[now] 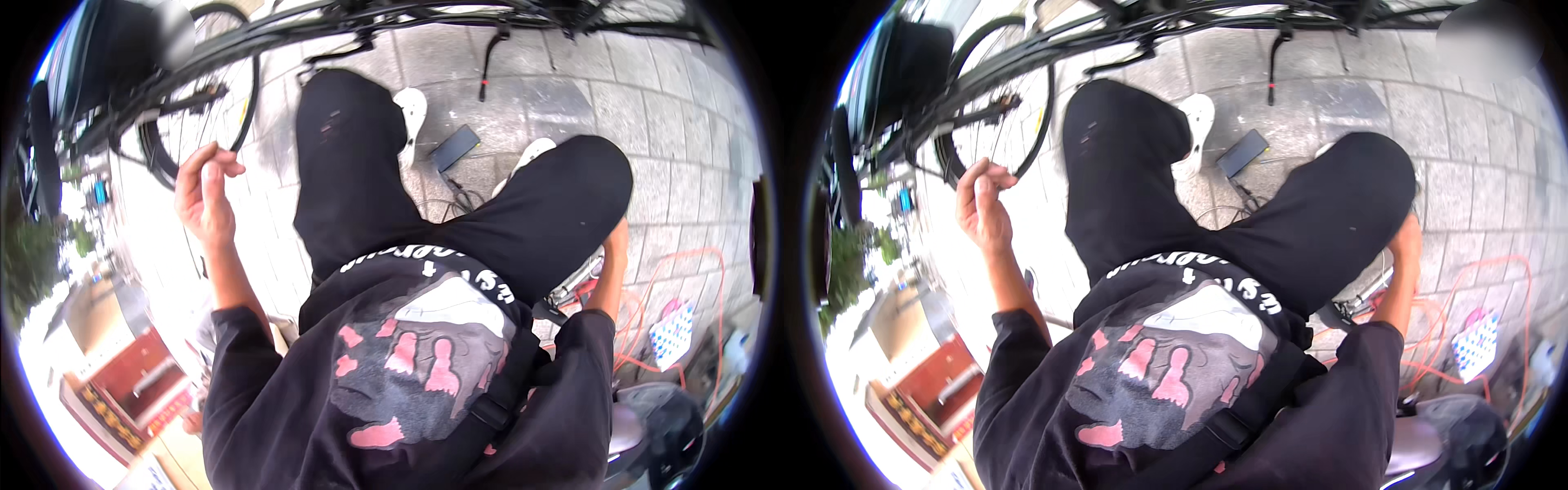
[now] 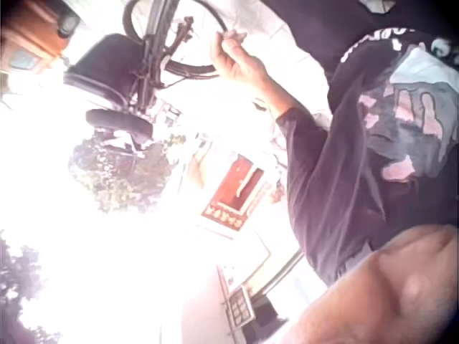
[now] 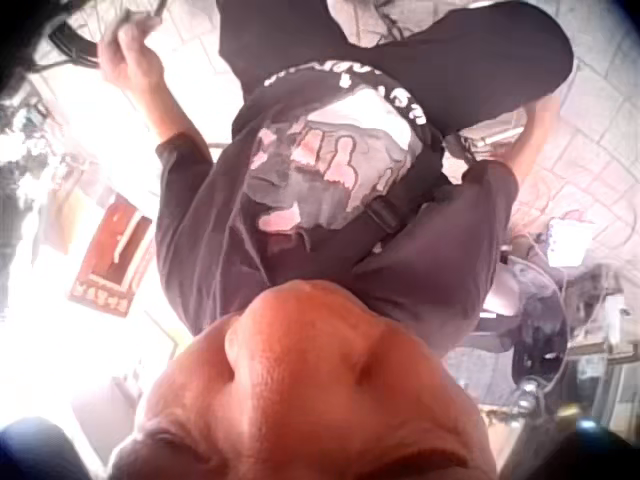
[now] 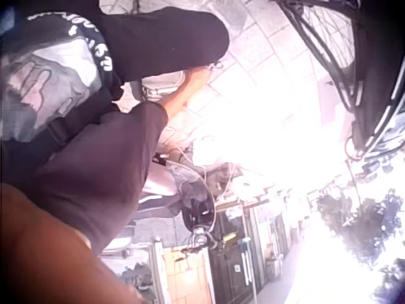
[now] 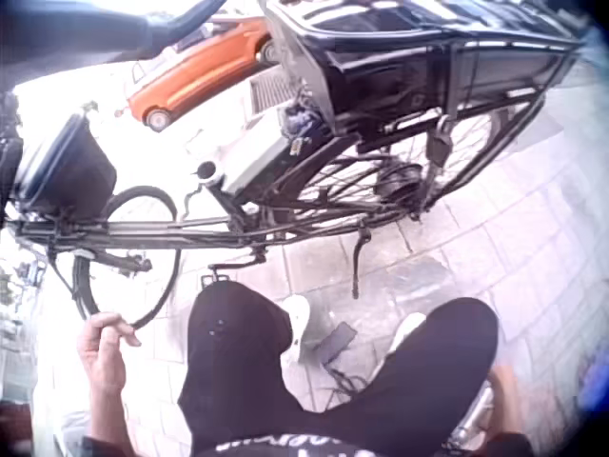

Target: The person installs an electric bike conversion kit on a bicycle. They secure a battery pack to the rear rack, connect wires to the frame, and attach a control unit to the handlebars. The person uses a screwdriver to tighten components and a multimeter to test electrical connections.

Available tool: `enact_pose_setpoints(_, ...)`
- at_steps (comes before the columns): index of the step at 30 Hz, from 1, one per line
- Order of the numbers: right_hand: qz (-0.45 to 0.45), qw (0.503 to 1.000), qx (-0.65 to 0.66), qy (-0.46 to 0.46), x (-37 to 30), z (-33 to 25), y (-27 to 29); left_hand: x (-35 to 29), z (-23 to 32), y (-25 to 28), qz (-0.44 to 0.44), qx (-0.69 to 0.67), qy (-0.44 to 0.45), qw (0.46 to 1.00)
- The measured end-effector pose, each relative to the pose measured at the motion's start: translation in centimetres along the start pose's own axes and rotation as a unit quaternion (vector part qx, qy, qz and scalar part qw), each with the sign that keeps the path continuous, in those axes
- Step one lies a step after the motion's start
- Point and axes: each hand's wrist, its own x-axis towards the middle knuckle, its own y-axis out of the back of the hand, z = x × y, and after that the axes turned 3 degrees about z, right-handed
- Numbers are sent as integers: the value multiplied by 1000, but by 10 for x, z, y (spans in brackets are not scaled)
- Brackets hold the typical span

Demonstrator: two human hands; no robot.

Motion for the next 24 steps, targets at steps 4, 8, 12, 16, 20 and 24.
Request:
enact_pose_setpoints(4, 11, 982, 4, 189, 91, 61, 46, -126, -84, 85, 212, 8, 204, 956)
enact_pose_setpoints(8, -24, 977, 205, -49, 118, -71, 151, -263, -150, 103, 395, -36, 418, 817)
enact_pose_setpoints(12, -81, 983, 137, -94, 108, -164, 160, -374, -199, 77, 466, -94, 561, 678)
enact_pose_setpoints(16, -214, 974, 43, -58, 114, -134, 147, -459, -229, 24, 419, -72, 660, 619)
enact_pose_setpoints(20, -151, 956, -252, -11, 135, -94, 211, -521, -233, -52, 317, -135, 760, 551)
enact_pose_setpoints(24, -146, 961, -27, -231, 61, -168, 181, -520, -226, -81, 256, -162, 789, 535)
